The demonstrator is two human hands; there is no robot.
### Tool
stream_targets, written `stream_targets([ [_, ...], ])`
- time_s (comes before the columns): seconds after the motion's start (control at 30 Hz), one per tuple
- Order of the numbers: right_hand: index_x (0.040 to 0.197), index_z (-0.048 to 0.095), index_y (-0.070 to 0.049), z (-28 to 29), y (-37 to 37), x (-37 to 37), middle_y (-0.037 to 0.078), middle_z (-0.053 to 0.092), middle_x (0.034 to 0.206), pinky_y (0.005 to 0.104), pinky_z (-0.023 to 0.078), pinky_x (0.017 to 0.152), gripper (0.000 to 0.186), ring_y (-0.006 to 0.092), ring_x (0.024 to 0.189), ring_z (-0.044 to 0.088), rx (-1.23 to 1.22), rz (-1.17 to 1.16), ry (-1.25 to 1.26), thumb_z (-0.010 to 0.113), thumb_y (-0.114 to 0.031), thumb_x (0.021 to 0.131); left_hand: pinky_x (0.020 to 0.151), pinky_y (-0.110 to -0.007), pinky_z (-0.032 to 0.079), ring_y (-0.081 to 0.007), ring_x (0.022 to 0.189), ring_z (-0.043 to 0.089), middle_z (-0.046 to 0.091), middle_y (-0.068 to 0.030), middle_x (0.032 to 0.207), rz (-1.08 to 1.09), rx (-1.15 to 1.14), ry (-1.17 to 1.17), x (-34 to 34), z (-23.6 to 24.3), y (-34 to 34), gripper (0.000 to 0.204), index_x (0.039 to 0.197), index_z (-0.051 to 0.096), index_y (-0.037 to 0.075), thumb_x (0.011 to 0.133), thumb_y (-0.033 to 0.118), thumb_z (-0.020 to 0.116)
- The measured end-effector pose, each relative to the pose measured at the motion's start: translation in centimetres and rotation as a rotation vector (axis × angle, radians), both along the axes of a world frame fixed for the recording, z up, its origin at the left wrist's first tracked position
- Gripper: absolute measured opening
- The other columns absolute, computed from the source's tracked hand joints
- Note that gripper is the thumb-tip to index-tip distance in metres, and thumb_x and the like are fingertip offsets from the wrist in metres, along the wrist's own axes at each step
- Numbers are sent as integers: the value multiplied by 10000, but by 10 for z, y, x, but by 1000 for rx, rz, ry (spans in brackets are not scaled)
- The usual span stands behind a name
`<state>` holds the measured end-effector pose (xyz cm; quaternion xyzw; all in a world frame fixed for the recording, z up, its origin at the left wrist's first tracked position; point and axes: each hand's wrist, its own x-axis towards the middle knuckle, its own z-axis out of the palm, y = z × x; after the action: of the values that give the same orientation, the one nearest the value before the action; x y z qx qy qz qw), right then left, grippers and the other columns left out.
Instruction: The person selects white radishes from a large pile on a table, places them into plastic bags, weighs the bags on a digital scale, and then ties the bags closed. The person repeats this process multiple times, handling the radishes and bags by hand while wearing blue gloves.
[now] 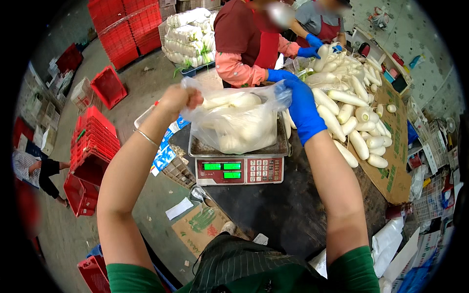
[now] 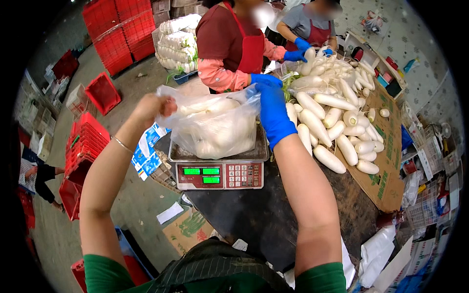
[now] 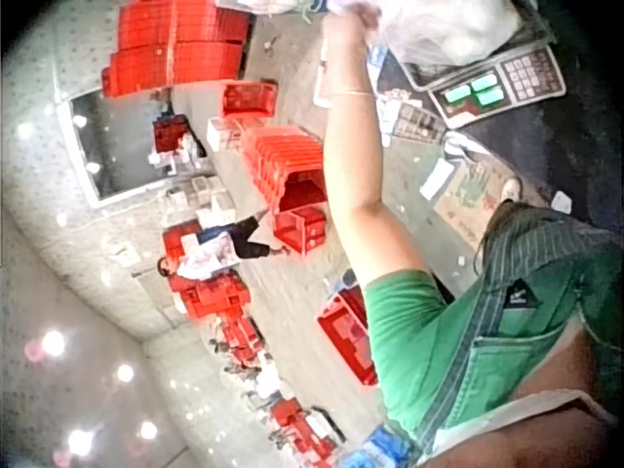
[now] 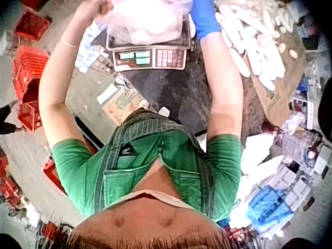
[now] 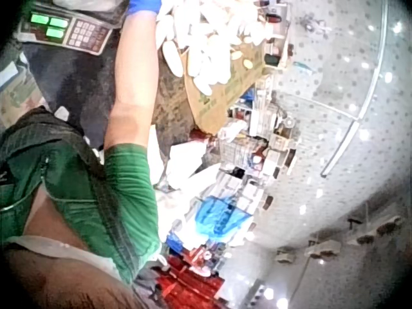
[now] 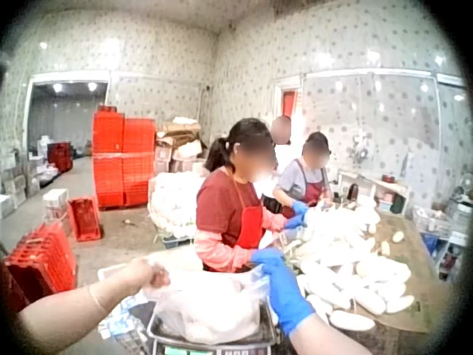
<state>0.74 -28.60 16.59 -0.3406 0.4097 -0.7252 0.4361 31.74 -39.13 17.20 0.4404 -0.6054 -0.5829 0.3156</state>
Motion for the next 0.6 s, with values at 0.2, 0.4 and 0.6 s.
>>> stream_targets([
  [0.2,1049,590,-73,88,91,-16,13,586,833,256,444,547,242,119,706,567,-86,-186,164,536,-140,822,432,-182,268,-18,445,275,273,76,522,-128,-203,391,-44,167,117,261,1058,558,-31,889,147,470],
  [0.4,995,597,-83,129,213,-31,-4,592,823,189,379,510,178,72,703,559,-141,-368,395,505,-108,846,403,-158,300,-13,449,386,605,-20,828,-395,-538,398,-58,187,175,386,1210,457,-50,853,95,481],
  [0.6,987,603,-70,34,301,-63,135,612,886,343,468,670,185,273,788,606,275,-553,1512,489,-53,842,488,-266,472,-171,610,592,611,-81,794,-654,-1121,81,-68,84,202,184,690,615,38,611,-71,490],
])
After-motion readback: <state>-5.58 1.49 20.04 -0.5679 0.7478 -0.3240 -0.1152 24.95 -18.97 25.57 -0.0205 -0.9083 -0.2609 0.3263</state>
